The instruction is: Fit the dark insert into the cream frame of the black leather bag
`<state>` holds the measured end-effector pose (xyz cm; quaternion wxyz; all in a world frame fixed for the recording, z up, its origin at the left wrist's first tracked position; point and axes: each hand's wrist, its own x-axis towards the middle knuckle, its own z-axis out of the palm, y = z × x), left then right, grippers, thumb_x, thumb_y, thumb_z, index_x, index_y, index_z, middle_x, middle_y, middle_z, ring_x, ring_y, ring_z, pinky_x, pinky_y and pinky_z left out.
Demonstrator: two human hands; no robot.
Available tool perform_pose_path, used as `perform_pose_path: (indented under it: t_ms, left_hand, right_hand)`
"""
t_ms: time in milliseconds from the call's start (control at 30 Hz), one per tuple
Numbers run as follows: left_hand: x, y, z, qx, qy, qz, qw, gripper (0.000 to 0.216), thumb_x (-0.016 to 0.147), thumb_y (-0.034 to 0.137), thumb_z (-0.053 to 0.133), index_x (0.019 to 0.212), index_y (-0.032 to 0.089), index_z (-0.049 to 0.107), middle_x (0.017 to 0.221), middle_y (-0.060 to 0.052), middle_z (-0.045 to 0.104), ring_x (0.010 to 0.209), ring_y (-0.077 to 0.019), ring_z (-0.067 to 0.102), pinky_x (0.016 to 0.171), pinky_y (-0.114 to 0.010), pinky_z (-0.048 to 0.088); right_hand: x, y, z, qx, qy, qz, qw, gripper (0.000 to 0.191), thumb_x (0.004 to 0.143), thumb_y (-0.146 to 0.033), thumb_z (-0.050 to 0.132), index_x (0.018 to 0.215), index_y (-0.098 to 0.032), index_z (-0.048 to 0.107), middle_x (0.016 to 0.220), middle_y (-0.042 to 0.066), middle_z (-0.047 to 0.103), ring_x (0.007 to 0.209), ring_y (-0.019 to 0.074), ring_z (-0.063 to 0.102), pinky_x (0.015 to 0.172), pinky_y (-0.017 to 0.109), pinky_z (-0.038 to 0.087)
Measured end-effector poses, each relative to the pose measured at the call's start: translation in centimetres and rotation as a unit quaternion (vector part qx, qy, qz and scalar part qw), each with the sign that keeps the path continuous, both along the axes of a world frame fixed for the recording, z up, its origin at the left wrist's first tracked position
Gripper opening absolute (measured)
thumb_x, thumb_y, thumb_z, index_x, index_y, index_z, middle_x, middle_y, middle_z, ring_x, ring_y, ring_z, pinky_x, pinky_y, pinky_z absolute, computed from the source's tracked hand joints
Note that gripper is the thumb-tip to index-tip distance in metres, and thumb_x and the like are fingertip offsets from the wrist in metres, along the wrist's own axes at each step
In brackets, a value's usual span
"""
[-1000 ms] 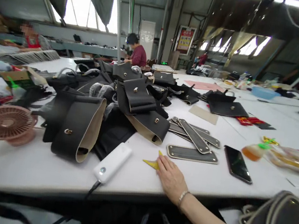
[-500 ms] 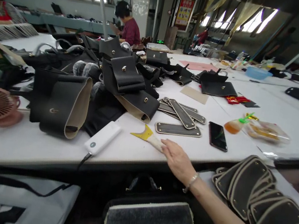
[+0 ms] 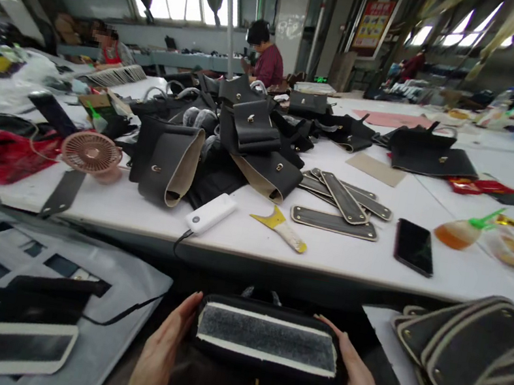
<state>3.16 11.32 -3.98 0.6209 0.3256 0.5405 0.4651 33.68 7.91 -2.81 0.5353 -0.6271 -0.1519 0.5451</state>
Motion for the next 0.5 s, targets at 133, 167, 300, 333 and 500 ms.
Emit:
perform_pose_path:
  t_ms: [133, 167, 300, 333, 500]
  left_hand:
    - [2.4, 1.0, -0.5, -0.029, -0.076, -0.011, 0.997, 0.044, 0.088, 0.06, 0.051, 0.124, 0.037, 0.064, 0.139, 0.003, 0.058, 0.137, -0.0223, 0.043, 0.116, -0.031, 0.032]
    - [2.5, 1.1, -0.5, -0.032, -0.081, -0.006, 0.996, 0.043, 0.088, 0.059, 0.051, 0.123, 0.038, 0.065, 0.138, 0.002, 0.059, 0.136, -0.0222, 0.044, 0.115, -0.031, 0.034]
    - [2.2, 1.3, -1.2, -0.025, -0.06, -0.011, 0.998, 0.044, 0.087, 0.059, 0.053, 0.122, 0.036, 0.066, 0.136, 0.0, 0.061, 0.133, -0.025, 0.048, 0.112, -0.033, 0.037]
    - [2.1, 1.3, -1.4, -0.023, -0.049, -0.016, 0.998, 0.046, 0.086, 0.06, 0.054, 0.123, 0.035, 0.065, 0.136, -0.001, 0.061, 0.133, -0.0261, 0.048, 0.113, -0.034, 0.037]
    - [2.0, 1.6, -1.3, -0.005, 0.057, -0.029, 0.998, 0.048, 0.082, 0.065, 0.055, 0.121, 0.04, 0.065, 0.135, 0.003, 0.061, 0.133, -0.0277, 0.048, 0.116, -0.037, 0.03]
  right_hand:
    - [-0.6, 0.2, -0.8, -0.005, 0.066, -0.024, 0.998, 0.056, 0.08, -0.063, 0.06, 0.122, -0.026, 0.067, 0.128, 0.004, 0.065, 0.121, 0.0305, 0.057, 0.089, 0.031, 0.057]
    - [-0.7, 0.3, -0.9, -0.006, 0.072, -0.024, 0.997, 0.057, 0.081, -0.064, 0.058, 0.123, -0.026, 0.066, 0.128, 0.004, 0.065, 0.119, 0.0315, 0.058, 0.089, 0.034, 0.057]
    - [-1.0, 0.3, -1.2, -0.007, 0.045, -0.023, 0.999, 0.058, 0.082, -0.067, 0.054, 0.122, -0.026, 0.067, 0.126, 0.004, 0.066, 0.118, 0.0333, 0.058, 0.088, 0.037, 0.058]
    - [-1.0, 0.3, -1.3, -0.007, 0.036, -0.023, 0.999, 0.059, 0.083, -0.068, 0.053, 0.122, -0.026, 0.067, 0.126, 0.004, 0.066, 0.119, 0.0331, 0.058, 0.087, 0.037, 0.058]
    - [-1.0, 0.2, -1.2, 0.039, -0.036, -0.002, 0.999, 0.054, 0.089, -0.066, 0.046, 0.12, -0.028, 0.067, 0.131, 0.004, 0.063, 0.121, 0.0291, 0.056, 0.103, 0.037, 0.047]
